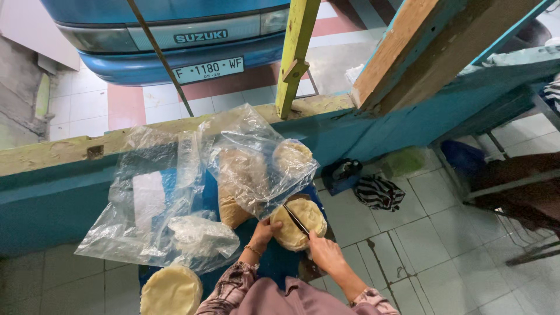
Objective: The person cuts a round of dough into smaller pieces with a knife on a small blue table, then wraps the dough pieces in clear plastic bags and ties them closed. They work through several dough rounds, placing wrapped portions on the table.
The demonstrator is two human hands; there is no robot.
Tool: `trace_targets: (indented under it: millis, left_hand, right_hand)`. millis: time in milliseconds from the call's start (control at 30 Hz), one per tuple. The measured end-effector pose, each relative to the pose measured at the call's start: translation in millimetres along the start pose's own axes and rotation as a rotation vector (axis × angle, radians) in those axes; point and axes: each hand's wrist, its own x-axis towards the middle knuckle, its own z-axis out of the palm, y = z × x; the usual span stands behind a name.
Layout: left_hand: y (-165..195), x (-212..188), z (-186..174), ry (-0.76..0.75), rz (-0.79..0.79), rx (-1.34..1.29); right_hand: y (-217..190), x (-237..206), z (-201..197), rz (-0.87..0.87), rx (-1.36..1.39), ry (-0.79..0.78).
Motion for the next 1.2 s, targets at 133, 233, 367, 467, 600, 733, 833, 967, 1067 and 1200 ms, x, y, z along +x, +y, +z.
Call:
trace_targets:
  millis: [133, 233, 367, 467, 600, 733, 833, 967, 1067, 1200]
  left_hand:
    - [-3.7, -1.0, 6.1, 0.015, 0.104, -0.019]
    - [-4.4, -2.1, 8.4, 0.154, 0.150, 0.082]
    - [-5.0, -3.0, 6.2, -0.027, 0.083, -0.036]
    - [-5.9, -5.1, 4.8, -0.013, 0.053, 0.014]
    - [-7.5, -8.7, 3.7, 0.035, 0.015, 0.036]
    - [-7.0, -8.9, -5.4, -0.017, -0.034, 0.034]
    - [-9.1, -9.5, -15.9, -0.055, -0.014, 0.018]
    - [-21.9, -25.7, -34.2, 0.332, 0.108, 0.622]
    - [-36.3, -58.2, -40.6, 0.596, 0.193, 1.150]
    - [-35.1, -71.6, -12.1, 0.285, 0.734, 1.329]
  right_hand:
    - [9.7, -12.1, 5.5, 0.007, 0.031, -0.037]
    - [15.2, -22.4, 8.0, 0.053, 0.033, -0.088]
    - [13.9, -11.4, 11.2, 0.058, -0.008, -0.095]
    - [12.7, -6.5, 13.4, -0.009, 0.060, -0.028]
    - [16.1, -13.1, 16.7, 0.091, 0.046, -0.090]
    - [14.9, -10.2, 21.5, 0.075, 0.025, -0.103]
    - [12.5, -0.1, 24.2, 0.043, 0.051, -0.053]
    - [24.5, -8.3, 27.1, 0.073, 0.060, -0.099]
    - [42.3, -36.8, 27.3, 0.150, 0.106, -0.115]
    - [57.7, -69.5, 28.6, 0.196, 0.236, -0.093]
